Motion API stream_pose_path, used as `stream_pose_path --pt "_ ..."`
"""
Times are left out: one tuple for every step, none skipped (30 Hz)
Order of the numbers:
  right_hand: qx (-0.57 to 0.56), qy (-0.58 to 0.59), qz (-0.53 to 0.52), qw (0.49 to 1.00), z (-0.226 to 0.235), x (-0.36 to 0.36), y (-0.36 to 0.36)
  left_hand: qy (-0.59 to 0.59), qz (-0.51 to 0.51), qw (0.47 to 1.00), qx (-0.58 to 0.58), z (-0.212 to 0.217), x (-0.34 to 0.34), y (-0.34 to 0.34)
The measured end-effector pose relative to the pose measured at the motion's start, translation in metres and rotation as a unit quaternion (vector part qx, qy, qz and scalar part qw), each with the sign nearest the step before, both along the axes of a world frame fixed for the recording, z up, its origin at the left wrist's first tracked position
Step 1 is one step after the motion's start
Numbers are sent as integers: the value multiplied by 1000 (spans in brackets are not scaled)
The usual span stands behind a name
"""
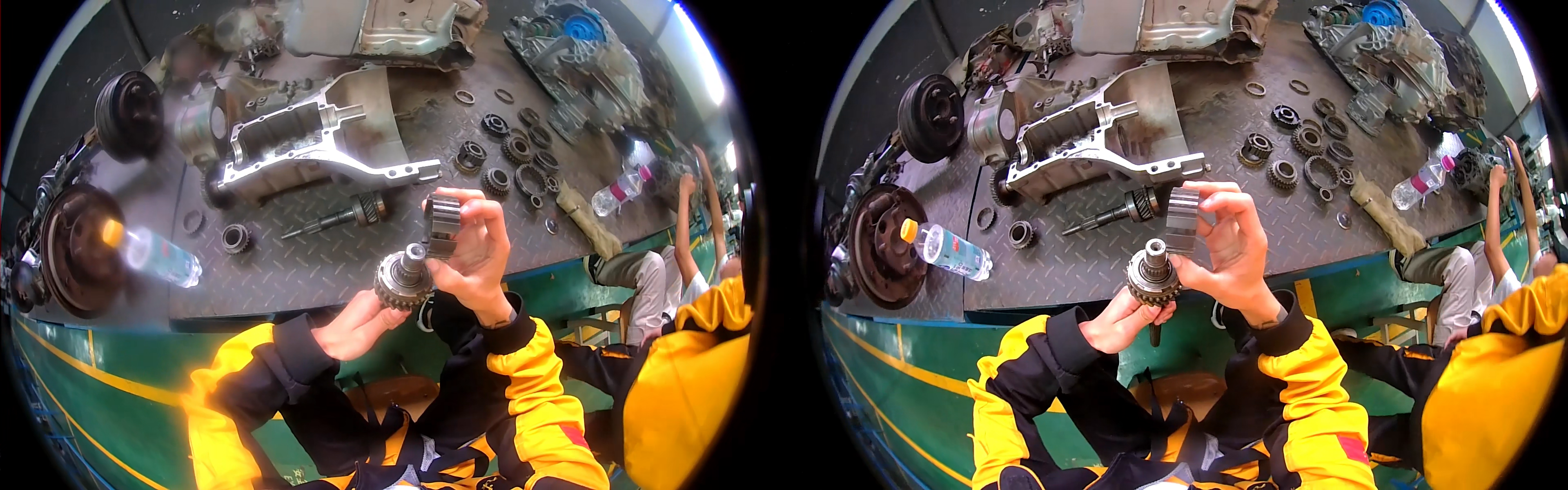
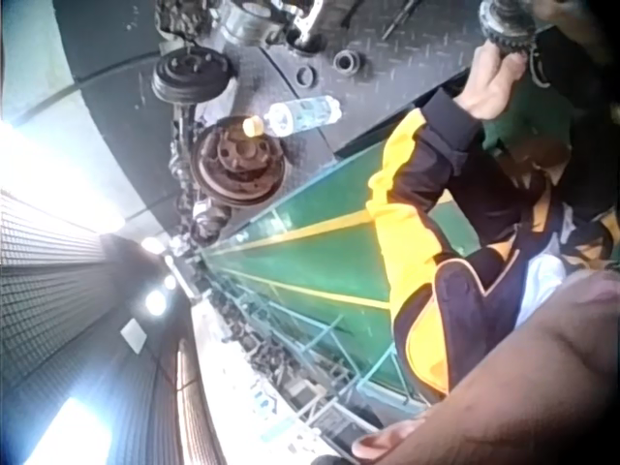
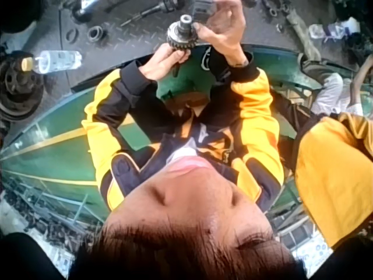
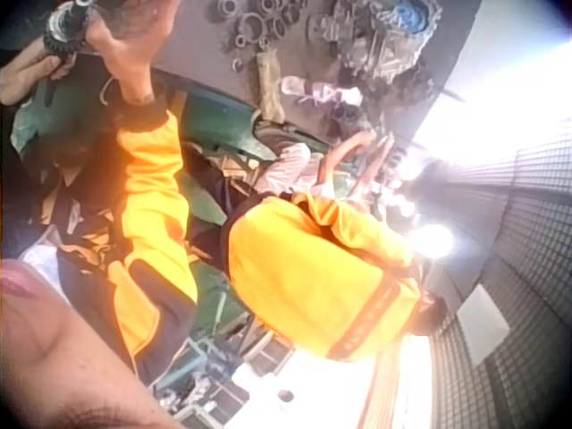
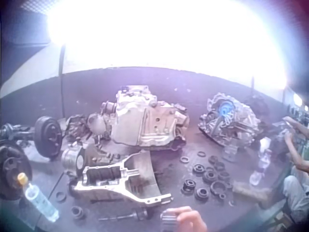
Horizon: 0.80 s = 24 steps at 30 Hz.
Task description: The person assembles a transmission shaft by sliding various gear components, spacers, and bearings onto the shaft by hand.
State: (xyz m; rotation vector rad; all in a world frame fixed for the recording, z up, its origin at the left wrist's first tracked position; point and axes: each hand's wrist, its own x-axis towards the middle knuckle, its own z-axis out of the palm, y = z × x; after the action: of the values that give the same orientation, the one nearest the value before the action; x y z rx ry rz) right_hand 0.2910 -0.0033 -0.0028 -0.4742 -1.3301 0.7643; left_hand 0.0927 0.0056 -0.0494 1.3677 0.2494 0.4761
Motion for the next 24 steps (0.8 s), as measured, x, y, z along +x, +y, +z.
stream_pose_path --pt "-20 2 -17 1000 -1 -1 -1 4 -3 1000 -3 0 0 0" --pt "-40 5 -34 999 -1 -2 -2 4 -4 1000 -3 0 -1 0" --pt "-40 5 -35 999 -2 -2 -2 4 -6 1000 -8 -1 -1 0" --pt "-46 9 -40 998 -2 -2 -2 5 -8 1000 -14 -1 -1 0" --pt "-52 13 -45 998 -2 -2 -3 4 -8 1000 -14 -1 -1 -1" --pt "-53 12 -45 998 -2 -3 -3 6 -5 1000 -13 -2 0 -1" --pt "-60 16 -50 997 -2 -3 -3 8 -1 1000 -12 -1 0 -2" --pt "-67 18 -56 996 -2 -4 -4 8 0 1000 -12 0 -1 -2" --pt "-67 19 -55 996 -1 -4 -4 5 0 1000 -10 1 -1 -1" --pt "-76 18 -37 996 0 -2 -5 0 -2 1000 -8 2 -1 -1" --pt "-86 18 -19 996 0 -1 -6 -1 -2 1000 -9 1 -1 -1" --pt "-86 17 -20 996 -1 -2 -6 -1 -4 1000 -8 1 0 -1" --pt "-96 16 -37 995 -1 -3 -6 1 -5 1000 -5 2 -1 -1" --pt "-107 15 -53 993 -1 -3 -6 2 -4 1000 -4 2 -1 -1" --pt "-106 17 -52 993 -1 -3 -6 2 -6 1000 -1 2 -1 -1" --pt "-105 15 -52 993 -1 -3 -6 0 -8 1000 1 1 -1 -1" --pt "-104 14 -51 993 -1 -3 -6 -1 -8 1000 1 0 -2 0" --pt "-105 14 -51 993 -2 -2 -6 8 -9 1000 6 -1 -3 0" --pt "-106 12 -53 993 -3 -2 -6 17 -11 1000 12 -2 -3 1" --pt "-107 9 -55 993 -3 -2 -5 17 -11 1000 12 -2 -3 0" --pt "-108 9 -55 993 -4 -2 -5 10 -6 1000 0 -1 -2 -1" --pt "-107 6 -58 993 -3 -2 -5 3 -1 1000 -12 0 -2 -2" --pt "-106 3 -61 992 -3 -2 -5 3 0 1000 -12 0 -2 -2" --pt "-106 3 -61 992 -3 -2 -5 4 -1 1000 -12 -1 -2 -1"
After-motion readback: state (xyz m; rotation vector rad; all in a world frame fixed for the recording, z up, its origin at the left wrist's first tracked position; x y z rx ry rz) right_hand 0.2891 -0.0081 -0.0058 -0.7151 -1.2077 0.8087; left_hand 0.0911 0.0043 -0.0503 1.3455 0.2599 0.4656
